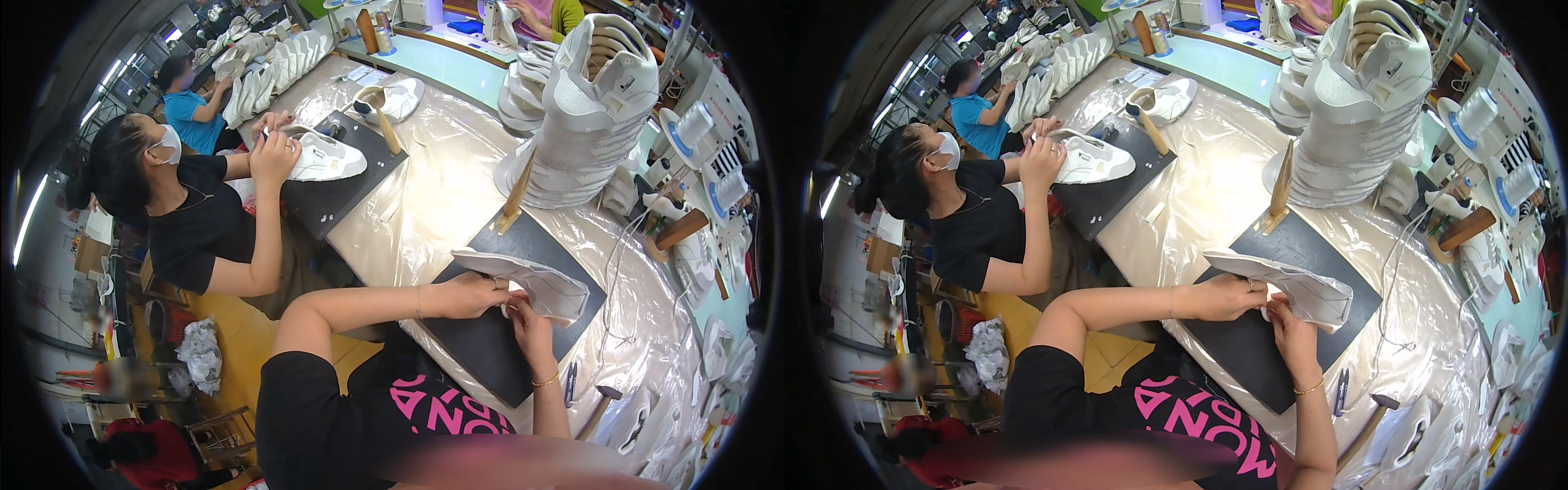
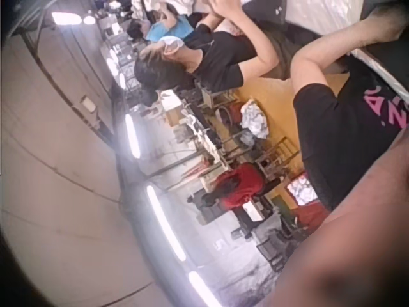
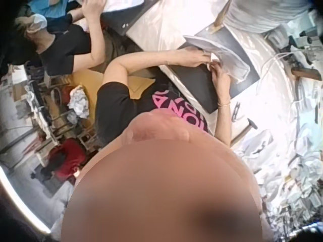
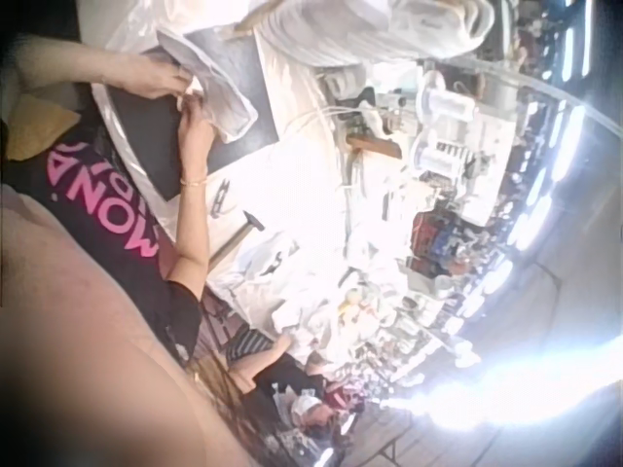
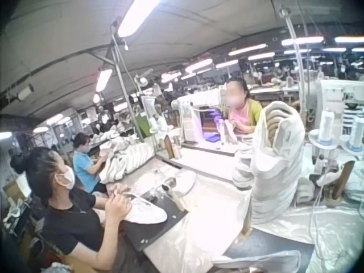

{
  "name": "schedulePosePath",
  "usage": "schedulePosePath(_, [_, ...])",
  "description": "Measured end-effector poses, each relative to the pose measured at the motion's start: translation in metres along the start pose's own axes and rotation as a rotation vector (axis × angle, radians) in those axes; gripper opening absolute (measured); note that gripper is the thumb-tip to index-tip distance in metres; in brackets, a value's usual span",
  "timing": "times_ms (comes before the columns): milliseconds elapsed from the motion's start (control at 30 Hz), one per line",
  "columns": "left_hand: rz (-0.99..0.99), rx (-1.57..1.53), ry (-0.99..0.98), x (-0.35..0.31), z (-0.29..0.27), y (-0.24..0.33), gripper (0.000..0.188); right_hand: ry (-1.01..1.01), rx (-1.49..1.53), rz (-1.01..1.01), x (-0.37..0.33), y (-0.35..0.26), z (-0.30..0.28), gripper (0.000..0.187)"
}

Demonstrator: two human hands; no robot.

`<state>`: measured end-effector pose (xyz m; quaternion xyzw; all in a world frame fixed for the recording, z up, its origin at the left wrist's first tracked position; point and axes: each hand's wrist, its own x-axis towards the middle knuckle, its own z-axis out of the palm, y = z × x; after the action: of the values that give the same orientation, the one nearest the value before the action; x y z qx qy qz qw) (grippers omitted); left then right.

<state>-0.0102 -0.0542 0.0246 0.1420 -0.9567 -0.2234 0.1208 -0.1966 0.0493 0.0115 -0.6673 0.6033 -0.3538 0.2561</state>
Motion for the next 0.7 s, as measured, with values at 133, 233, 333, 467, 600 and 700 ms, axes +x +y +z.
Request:
schedulePosePath(133, [-0.021,-0.177,0.052,0.003,-0.002,0.004,0.025,0.073,-0.088,-0.066,-0.003,0.003,0.006,0.01])
schedulePosePath(233, [-0.1,-0.23,0.014,0.007,-0.006,0.011,0.022,0.165,-0.189,-0.12,-0.007,0.007,0.013,0.012])
schedulePosePath(333, [-0.186,-0.214,0.009,0.01,-0.007,0.017,0.022,0.259,-0.242,-0.162,-0.009,0.011,0.021,0.015])
schedulePosePath(467, [-0.249,-0.226,0.068,0.013,-0.002,0.022,0.022,0.381,-0.364,-0.241,-0.009,0.015,0.026,0.018])
schedulePosePath(600, [-0.257,-0.355,0.17,0.017,0.003,0.024,0.02,0.416,-0.407,-0.231,-0.009,0.018,0.027,0.018])
schedulePosePath(700, [-0.283,-0.409,0.141,0.017,0.004,0.022,0.018,0.42,-0.396,-0.244,-0.009,0.019,0.028,0.018])
